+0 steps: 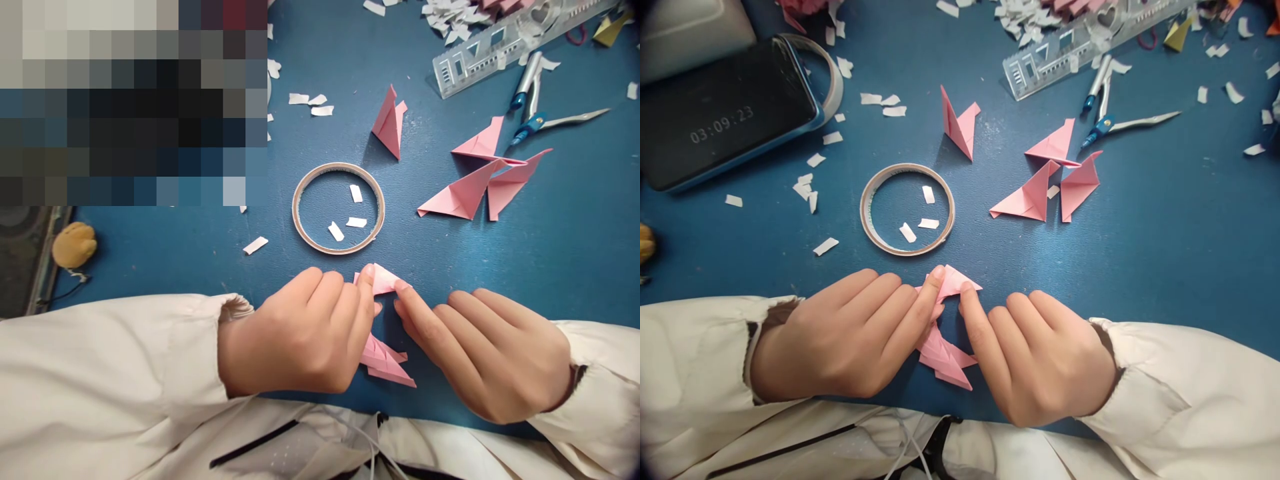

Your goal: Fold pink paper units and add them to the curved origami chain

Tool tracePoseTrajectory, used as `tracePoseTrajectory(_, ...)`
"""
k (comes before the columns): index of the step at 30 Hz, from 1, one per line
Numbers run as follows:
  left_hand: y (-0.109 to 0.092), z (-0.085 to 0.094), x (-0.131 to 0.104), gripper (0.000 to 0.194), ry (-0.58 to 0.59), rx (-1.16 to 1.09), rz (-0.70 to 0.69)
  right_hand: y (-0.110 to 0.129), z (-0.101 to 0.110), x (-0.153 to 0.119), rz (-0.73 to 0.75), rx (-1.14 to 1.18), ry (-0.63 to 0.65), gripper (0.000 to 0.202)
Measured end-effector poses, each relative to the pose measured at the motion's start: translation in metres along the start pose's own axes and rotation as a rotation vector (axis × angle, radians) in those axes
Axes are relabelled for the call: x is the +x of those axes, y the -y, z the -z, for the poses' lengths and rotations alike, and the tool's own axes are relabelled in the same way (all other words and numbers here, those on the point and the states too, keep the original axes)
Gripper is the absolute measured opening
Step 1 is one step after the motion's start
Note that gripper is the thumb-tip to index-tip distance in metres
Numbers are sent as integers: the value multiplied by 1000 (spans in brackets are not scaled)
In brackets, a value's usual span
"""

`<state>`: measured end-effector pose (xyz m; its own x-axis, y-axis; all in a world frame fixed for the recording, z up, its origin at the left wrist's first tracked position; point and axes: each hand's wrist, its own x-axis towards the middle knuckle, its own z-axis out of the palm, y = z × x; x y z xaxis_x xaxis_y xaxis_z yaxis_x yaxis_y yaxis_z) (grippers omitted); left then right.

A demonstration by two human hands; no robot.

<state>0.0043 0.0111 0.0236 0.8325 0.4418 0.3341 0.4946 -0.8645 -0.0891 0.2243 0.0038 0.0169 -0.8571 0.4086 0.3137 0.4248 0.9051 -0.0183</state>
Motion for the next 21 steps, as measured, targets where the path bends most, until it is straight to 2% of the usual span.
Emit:
tracePoseTrajectory(6,2,0,-2,27,22,3,32,-2,0,1,-8,0,-16,33)
tracePoseTrajectory(9,1,-4,-4,33,32,-34,96,-3,-2,3,-92,2,-28,36)
tracePoseTrajectory(12,-1,-6,-6,25,46,-202,192,-4,-3,5,-188,18,-34,33)
tracePoseTrajectory(15,-3,-6,-7,16,83,-442,383,-4,-4,5,-217,32,-59,30)
tracePoseTrajectory(17,-4,-4,-6,15,102,-526,452,-4,-5,5,-226,37,-61,30)
tracePoseTrajectory(21,-4,0,-4,16,143,-498,419,-5,-7,5,-266,47,-47,31)
